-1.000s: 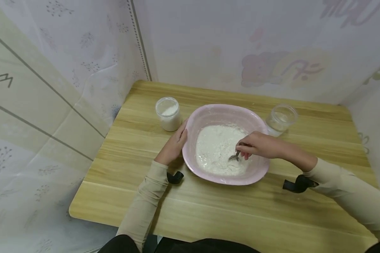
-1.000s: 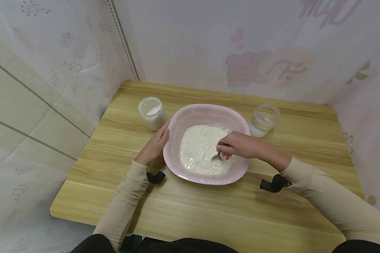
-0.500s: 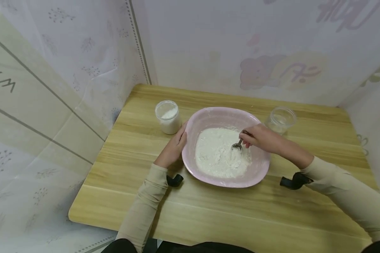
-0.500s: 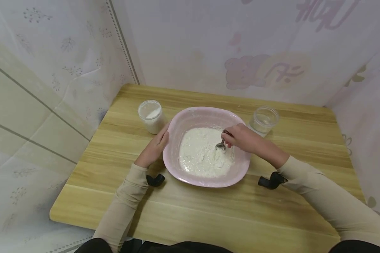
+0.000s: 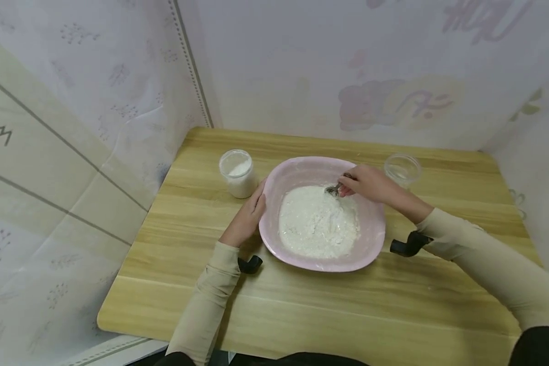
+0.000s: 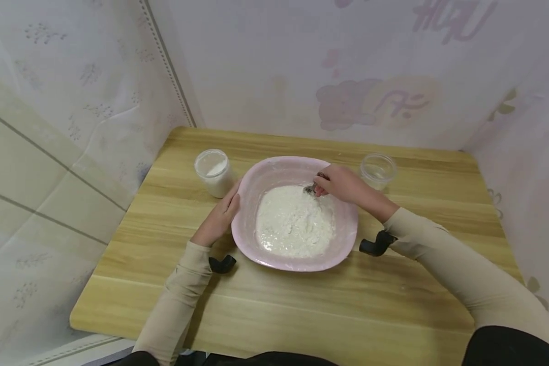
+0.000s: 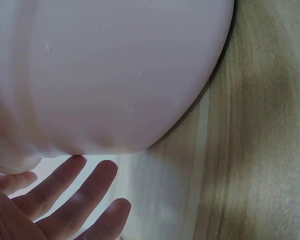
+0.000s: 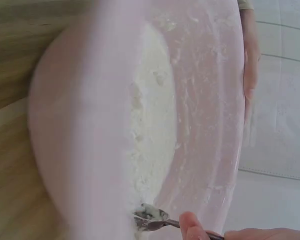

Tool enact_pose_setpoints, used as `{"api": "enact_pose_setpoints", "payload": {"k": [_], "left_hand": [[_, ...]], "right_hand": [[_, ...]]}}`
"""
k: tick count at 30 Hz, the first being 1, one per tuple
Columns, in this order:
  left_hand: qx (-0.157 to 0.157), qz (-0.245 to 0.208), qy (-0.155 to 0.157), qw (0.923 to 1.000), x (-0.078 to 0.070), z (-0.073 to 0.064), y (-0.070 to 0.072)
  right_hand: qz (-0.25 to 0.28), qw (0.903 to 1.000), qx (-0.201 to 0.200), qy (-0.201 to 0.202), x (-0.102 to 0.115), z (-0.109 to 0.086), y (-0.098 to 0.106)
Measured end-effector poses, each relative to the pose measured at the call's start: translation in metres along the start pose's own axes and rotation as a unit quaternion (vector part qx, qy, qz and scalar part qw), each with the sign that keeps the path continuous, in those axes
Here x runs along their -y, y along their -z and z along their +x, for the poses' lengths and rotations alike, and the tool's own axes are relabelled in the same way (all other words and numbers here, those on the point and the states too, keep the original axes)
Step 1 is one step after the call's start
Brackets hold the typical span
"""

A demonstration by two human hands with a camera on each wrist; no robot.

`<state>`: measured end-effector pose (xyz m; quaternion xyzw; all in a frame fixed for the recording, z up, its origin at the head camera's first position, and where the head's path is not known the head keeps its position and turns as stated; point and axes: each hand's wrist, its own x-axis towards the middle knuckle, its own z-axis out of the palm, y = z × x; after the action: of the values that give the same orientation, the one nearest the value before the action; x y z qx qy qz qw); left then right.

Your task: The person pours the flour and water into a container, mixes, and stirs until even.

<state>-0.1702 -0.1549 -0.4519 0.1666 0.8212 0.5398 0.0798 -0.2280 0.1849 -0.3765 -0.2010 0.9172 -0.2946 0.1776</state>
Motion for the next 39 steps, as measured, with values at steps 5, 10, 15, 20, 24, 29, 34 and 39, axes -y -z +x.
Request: {"api": "enact_pose_setpoints", "payload": {"k": [5, 10, 15, 20, 24, 29, 34, 39], "left_hand": [[-0.005, 0.011, -0.001, 0.9999, 0.002, 0.000, 0.001], [-0.003, 0.009, -0.001, 1.0000, -0.001, 0.001, 0.001], [-0.002, 0.001, -0.003, 1.0000, -0.002, 0.001, 0.000], [0.001, 0.006, 0.000, 1.0000, -0.002, 0.001, -0.001], [-0.004, 0.008, 0.004, 1.0000, -0.001, 0.000, 0.002], [-0.007, 0.016, 0.000, 0.9998, 0.000, 0.001, 0.004], [-0.004, 0.020, -0.003, 0.9998, 0.000, 0.001, 0.003], [-0.006, 0.017, 0.003, 0.9998, 0.001, 0.002, 0.003]], "right_hand": [[0.052, 0.9979, 0.039, -0.006, 0.014, 0.020, -0.003], [0.079, 0.9951, 0.059, 0.008, 0.031, 0.035, -0.011], [0.103, 0.9897, 0.081, 0.057, 0.044, 0.044, -0.029], [0.072, 0.9861, 0.101, 0.110, 0.058, 0.039, -0.042], [0.031, 0.9812, 0.128, 0.141, 0.067, 0.028, -0.047], [0.024, 0.9690, 0.194, 0.151, 0.073, 0.008, -0.052], [0.016, 0.9577, 0.244, 0.151, 0.074, -0.010, -0.049], [-0.015, 0.9555, 0.251, 0.155, 0.063, -0.022, -0.036]]}}
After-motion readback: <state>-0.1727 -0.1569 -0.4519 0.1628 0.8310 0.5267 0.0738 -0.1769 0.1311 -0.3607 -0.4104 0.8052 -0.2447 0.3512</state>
